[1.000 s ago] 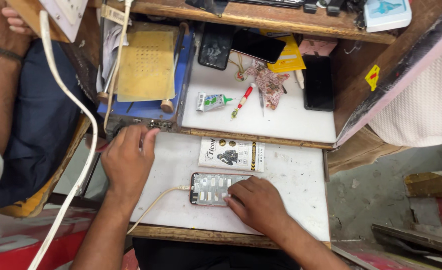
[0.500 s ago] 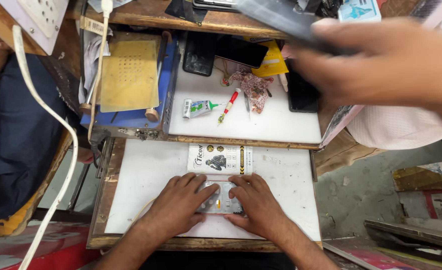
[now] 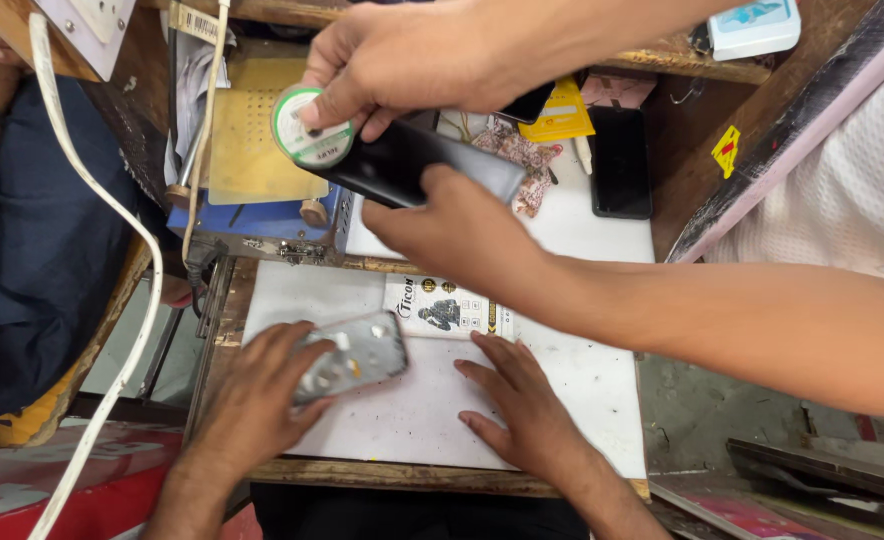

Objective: The person disassembles an orange smartphone, removes the back cover, and separates the internal components. They then handle a second disassembled phone, using a screwdriver and tweezers to manipulate small parts and connectors on the workbench.

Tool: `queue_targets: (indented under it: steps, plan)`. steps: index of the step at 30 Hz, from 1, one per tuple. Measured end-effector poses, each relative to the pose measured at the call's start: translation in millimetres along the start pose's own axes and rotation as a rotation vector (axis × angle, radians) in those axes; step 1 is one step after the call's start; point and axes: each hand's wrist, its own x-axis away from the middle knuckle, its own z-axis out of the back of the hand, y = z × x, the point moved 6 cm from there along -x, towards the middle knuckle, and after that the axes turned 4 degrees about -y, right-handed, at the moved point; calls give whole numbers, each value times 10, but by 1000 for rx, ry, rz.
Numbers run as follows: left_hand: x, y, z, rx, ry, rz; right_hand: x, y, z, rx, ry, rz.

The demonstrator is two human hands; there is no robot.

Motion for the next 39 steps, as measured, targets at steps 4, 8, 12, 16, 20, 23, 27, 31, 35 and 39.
queue_targets:
  steps: [4, 8, 12, 16, 20, 23, 27, 31, 35, 39]
  plan:
    - [131, -282, 86, -40, 54, 190, 129, 94, -8, -9, -1, -59]
    - [230, -360, 106, -19, 110, 286, 212, 112, -170, 69, -15, -94]
    - [231, -414, 40, -63, -1, 387, 246, 139, -235, 58, -3, -97]
    - [308, -402, 53, -30, 11, 357, 308, 189, -209, -37, 6, -100]
    - [310, -395, 19, -65, -18, 344, 258, 290, 25, 24, 51, -78]
    - [330, -389, -60, -108, -33, 357, 139, 327, 398, 128, 124, -117]
    - [351, -381, -142, -199, 1, 323, -236, 66, 949, 271, 229, -77]
    - [388, -353, -208, -250, 61, 314, -2057, -648, 450, 751, 228, 717]
    - [426, -356, -240, -252, 117, 316, -3189, -1205, -232, 1697, 244, 1168]
    - [441, -364, -248, -235, 115, 335, -3177, -1090, -120, 1883, 140, 1233]
